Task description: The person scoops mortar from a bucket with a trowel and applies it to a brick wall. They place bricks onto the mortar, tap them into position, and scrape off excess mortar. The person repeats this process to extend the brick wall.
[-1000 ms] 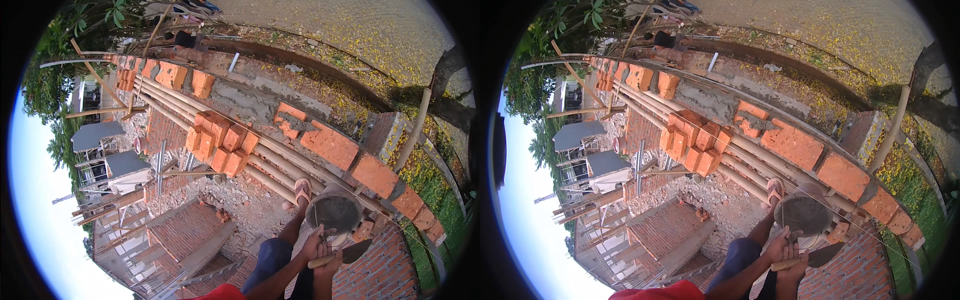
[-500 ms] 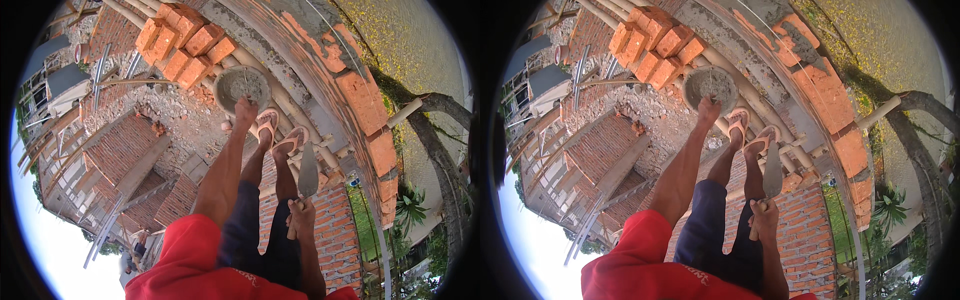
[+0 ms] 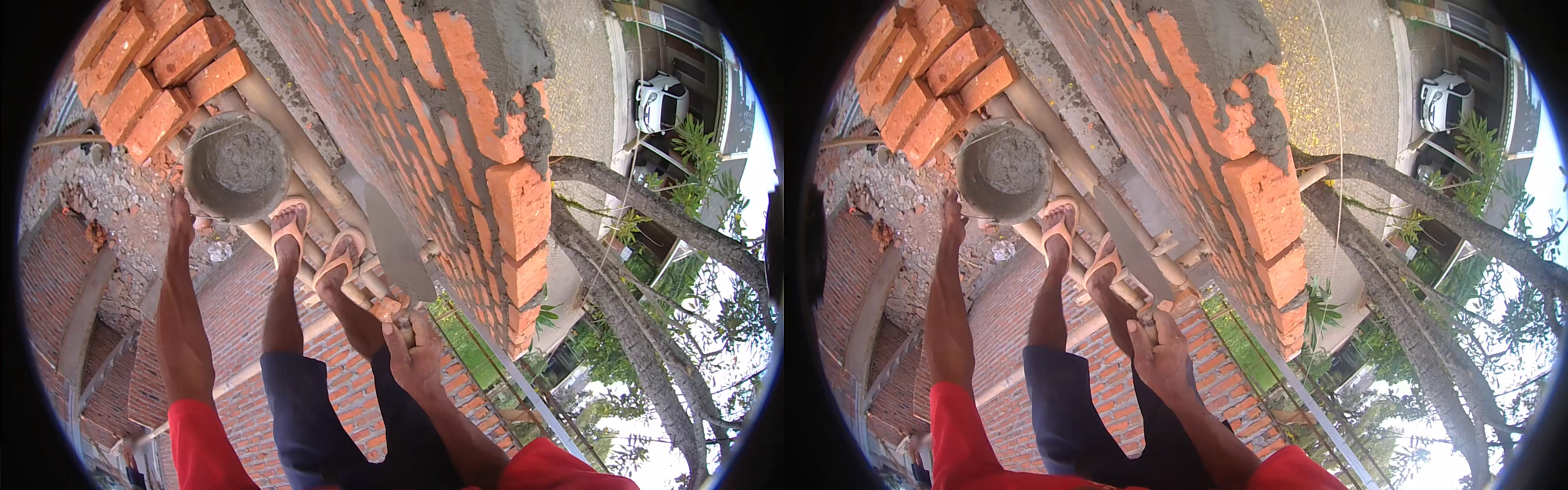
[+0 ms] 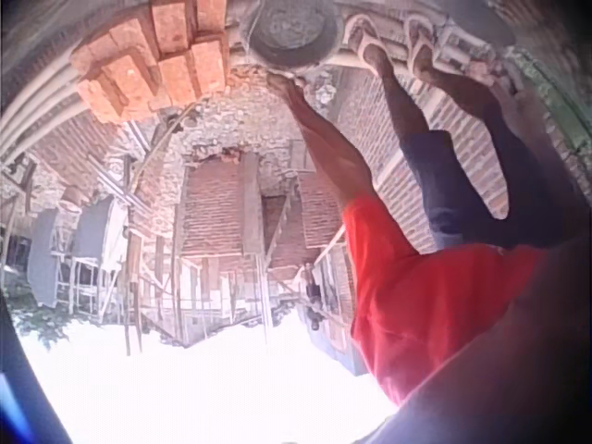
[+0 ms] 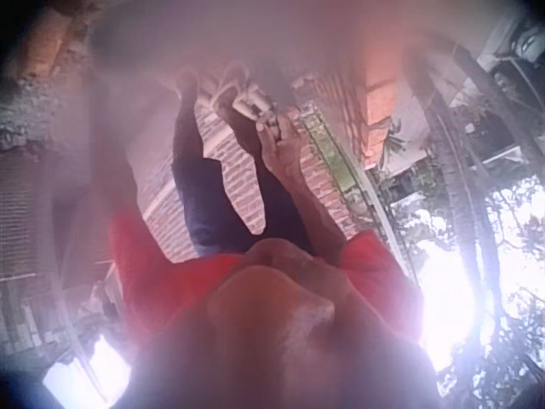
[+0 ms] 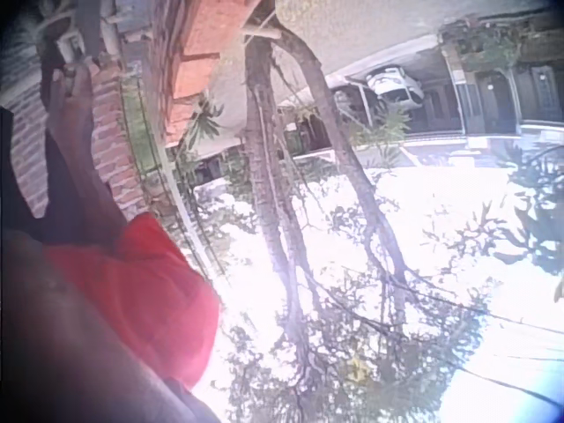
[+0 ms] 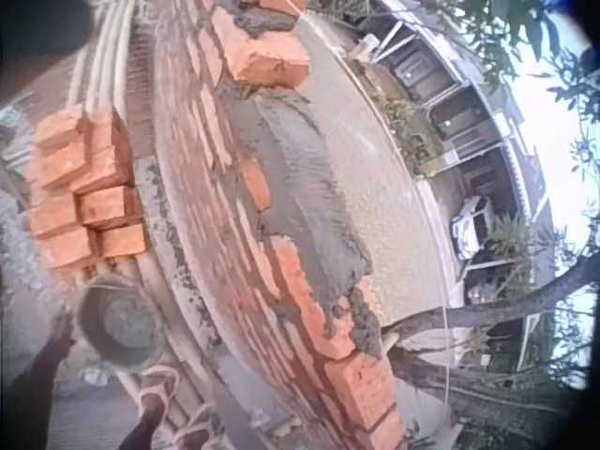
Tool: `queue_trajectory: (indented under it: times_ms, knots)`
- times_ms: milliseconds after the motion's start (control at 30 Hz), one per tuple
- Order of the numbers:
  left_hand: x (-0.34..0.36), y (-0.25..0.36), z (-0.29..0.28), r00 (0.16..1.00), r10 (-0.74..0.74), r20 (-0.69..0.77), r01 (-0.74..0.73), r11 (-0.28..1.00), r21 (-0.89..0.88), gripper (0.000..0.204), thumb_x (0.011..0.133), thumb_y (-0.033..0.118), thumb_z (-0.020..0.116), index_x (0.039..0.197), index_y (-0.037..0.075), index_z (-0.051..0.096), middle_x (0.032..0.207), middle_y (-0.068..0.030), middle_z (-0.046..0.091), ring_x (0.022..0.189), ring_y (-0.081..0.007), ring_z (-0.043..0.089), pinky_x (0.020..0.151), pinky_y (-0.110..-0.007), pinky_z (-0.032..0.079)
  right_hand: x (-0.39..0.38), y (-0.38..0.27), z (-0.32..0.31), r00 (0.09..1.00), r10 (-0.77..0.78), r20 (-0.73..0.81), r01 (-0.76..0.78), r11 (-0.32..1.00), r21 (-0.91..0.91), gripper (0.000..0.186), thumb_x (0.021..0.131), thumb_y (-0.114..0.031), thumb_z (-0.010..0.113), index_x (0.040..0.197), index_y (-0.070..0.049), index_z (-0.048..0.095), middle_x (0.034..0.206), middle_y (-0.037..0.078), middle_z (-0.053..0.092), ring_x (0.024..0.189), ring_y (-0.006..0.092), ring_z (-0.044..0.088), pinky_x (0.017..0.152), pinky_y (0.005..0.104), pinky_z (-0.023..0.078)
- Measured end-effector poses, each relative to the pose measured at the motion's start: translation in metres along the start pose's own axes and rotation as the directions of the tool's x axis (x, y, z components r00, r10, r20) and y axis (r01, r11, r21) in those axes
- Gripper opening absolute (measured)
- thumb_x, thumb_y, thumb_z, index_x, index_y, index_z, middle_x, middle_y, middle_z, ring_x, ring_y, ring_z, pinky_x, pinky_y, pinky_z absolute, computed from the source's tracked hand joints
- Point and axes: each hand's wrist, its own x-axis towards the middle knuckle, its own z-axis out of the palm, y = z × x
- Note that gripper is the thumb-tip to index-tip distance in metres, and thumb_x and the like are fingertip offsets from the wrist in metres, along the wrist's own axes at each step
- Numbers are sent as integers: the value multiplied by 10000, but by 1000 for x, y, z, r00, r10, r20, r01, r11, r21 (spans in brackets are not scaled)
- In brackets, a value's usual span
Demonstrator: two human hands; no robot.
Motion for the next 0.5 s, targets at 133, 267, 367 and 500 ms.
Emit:
queue_trajectory:
  times_ms: [133, 267, 367, 500]
  knots:
    - [-3, 5, 14, 950, 122, 286, -90, 988, -124, 647, 1089, 414, 505, 1596, 26, 398, 1545, -170, 513, 1384, -256, 506, 1150, -362, 389, 45, 4, 15, 977, -205, 62, 214, 955, -207, 271, 990, -214, 685, 1092, 34, 639, 957, 229, 693, 856, 442, 703, 741, 494, 558]
    - [-62, 28, 57, 862, 404, 307, -415, 909, -31, 634, 1103, 487, 497, 1555, 44, 462, 1277, -77, 634, 1078, -174, 590, 930, -322, 480, 101, -1, 44, 929, -299, 216, 363, 845, -394, 361, 971, -187, 662, 1234, 59, 629, 1070, 253, 674, 967, 471, 692, 834, 556, 556]
    - [-99, 38, 92, 746, 646, 159, -657, 753, 22, 575, 1139, 462, 401, 1493, 24, 512, 1248, -148, 649, 1124, -239, 589, 993, -351, 463, 169, -8, 79, 904, -288, 316, 424, 703, -571, 412, 909, -161, 700, 1243, 72, 633, 1104, 244, 678, 984, 436, 710, 857, 522, 571]
    - [-106, 47, 108, 797, 603, -20, -603, 797, -18, 587, 1099, 468, 517, 1454, 2, 561, 1308, -188, 678, 1245, -258, 609, 1079, -366, 446, 270, -23, 138, 853, -426, 302, 517, 606, -604, 205, 907, -89, 650, 1028, 59, 724, 938, 247, 726, 947, 414, 736, 845, 489, 584]
